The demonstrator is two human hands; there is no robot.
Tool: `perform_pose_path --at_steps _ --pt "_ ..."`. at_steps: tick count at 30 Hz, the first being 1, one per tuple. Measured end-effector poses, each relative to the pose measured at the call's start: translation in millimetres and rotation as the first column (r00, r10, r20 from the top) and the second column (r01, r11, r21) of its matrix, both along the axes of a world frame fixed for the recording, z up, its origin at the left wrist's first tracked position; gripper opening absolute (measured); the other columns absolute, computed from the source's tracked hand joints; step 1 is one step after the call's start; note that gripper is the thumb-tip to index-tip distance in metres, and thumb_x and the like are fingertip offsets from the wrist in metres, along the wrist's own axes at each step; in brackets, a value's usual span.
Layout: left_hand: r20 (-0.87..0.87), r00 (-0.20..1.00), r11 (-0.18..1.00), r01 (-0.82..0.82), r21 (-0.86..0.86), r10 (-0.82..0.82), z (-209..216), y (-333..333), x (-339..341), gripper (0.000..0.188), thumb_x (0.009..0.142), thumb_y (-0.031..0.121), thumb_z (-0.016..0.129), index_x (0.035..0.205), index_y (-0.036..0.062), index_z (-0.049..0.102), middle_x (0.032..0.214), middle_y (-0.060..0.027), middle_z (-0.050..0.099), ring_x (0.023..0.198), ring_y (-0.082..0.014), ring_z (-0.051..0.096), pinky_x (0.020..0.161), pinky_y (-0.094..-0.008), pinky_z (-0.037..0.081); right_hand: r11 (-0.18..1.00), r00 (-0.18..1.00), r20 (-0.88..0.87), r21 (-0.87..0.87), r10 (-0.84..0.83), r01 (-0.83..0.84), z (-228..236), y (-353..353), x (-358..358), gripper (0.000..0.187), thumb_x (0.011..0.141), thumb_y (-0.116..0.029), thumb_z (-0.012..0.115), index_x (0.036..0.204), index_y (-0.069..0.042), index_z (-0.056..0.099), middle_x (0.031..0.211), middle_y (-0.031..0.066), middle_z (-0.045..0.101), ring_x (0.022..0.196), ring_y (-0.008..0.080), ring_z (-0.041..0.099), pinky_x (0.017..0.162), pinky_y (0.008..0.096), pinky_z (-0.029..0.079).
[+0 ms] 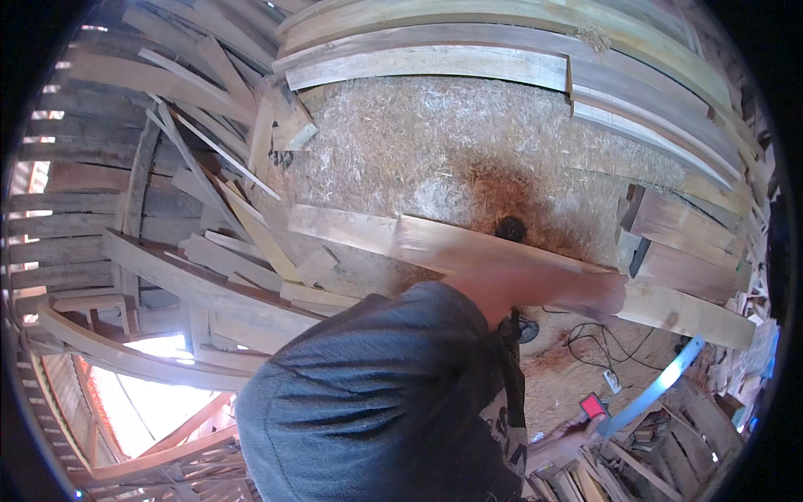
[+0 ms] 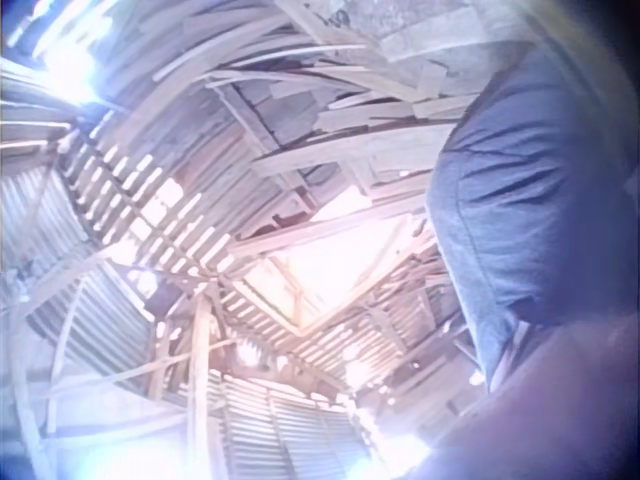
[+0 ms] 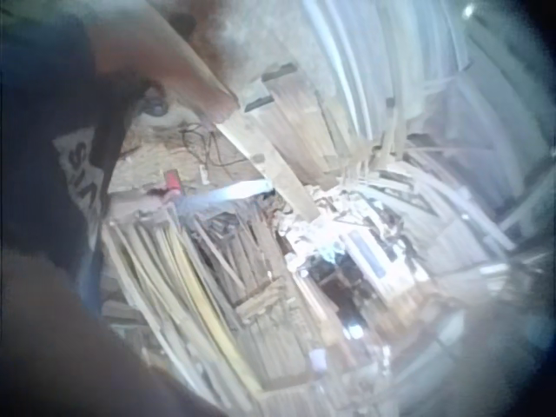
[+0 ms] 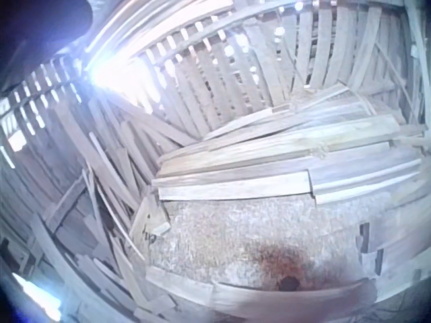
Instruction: The person measures and marks wooden planks with a try square and pencil, then uses a circular saw to cut the planks. The person handles multiple planks, aligns them, and cuts them to size in a workshop setting.
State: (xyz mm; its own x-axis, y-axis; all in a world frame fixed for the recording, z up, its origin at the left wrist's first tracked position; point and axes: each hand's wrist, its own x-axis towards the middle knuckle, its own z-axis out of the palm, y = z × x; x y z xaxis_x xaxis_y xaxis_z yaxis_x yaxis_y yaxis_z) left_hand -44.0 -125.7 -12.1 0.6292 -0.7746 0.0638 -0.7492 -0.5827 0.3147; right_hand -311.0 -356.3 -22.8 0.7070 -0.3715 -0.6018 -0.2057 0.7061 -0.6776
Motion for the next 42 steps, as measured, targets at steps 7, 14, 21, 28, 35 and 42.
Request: perform_pose_path --at_steps 7,14,21,28,35,42 --pt "0.237 0.969 0.961 0.002 -0.277 0.067 -8 116 -80 0.084 0.090 0.061 0.064 0.152 0.0061 0.049 0.165 -0.0159 0.039 0.158 -0.0299 0.027 0.126 -0.0625 0.010 0.987 0.989 0.005 0.064 0.149 -0.149 6 69 15 0.038 0.099 -0.018 0.074 0.131 0.000 0.062 0.121 0.0098 0.066 0.108 0.0197 0.066 0.095 0.0320 0.057" --pt "0.088 0.963 0.940 -0.225 -0.255 0.255 -29 236 -168 0.089 0.096 0.063 0.056 0.162 0.0063 0.036 0.172 -0.0131 0.028 0.160 -0.0294 0.021 0.127 -0.0630 0.001 0.940 0.941 0.008 -0.022 0.339 -0.339 32 148 46 0.047 0.100 -0.022 0.074 0.138 0.000 0.055 0.127 0.0124 0.064 0.113 0.0180 0.065 0.100 0.0317 0.056" --pt "0.214 0.905 0.929 -0.365 -0.060 0.369 8 267 -200 0.095 0.096 0.068 0.051 0.162 0.0020 0.034 0.174 -0.0139 0.023 0.162 -0.0278 0.015 0.127 -0.0631 -0.002 0.894 0.898 0.011 -0.097 0.441 -0.438 22 183 70 0.052 0.098 -0.023 0.076 0.140 -0.001 0.054 0.130 0.0118 0.064 0.116 0.0186 0.064 0.099 0.0324 0.056" --pt "0.143 0.925 0.927 -0.325 -0.190 0.353 5 230 -186 0.101 0.094 0.073 0.048 0.160 -0.0023 0.034 0.173 -0.0186 0.023 0.162 -0.0299 0.016 0.128 -0.0620 0.001 0.892 0.909 -0.124 -0.181 0.398 -0.415 66 222 74 0.051 0.099 -0.026 0.075 0.139 -0.001 0.055 0.128 0.0096 0.066 0.112 0.0175 0.066 0.091 0.0299 0.059" --pt "0.135 0.954 0.931 -0.220 -0.292 0.268 9 189 -158 0.120 0.084 0.087 0.048 0.162 -0.0029 0.030 0.172 -0.0214 0.022 0.163 -0.0310 0.012 0.129 -0.0582 0.002 0.863 0.861 0.047 -0.035 0.506 -0.505 12 186 86 0.047 0.099 -0.027 0.075 0.136 -0.002 0.058 0.125 0.0071 0.067 0.107 0.0162 0.067 0.081 0.0274 0.060" --pt "0.222 0.973 0.986 -0.027 -0.163 0.063 -9 150 -143 0.106 0.077 0.074 0.067 0.160 0.0142 0.041 0.173 -0.0108 0.027 0.162 -0.0285 0.017 0.129 -0.0614 0.003 0.880 0.878 0.057 -0.015 0.475 -0.475 12 189 85 0.040 0.098 -0.023 0.076 0.129 -0.002 0.063 0.114 0.0061 0.071 0.097 0.0169 0.069 0.081 0.0276 0.060"
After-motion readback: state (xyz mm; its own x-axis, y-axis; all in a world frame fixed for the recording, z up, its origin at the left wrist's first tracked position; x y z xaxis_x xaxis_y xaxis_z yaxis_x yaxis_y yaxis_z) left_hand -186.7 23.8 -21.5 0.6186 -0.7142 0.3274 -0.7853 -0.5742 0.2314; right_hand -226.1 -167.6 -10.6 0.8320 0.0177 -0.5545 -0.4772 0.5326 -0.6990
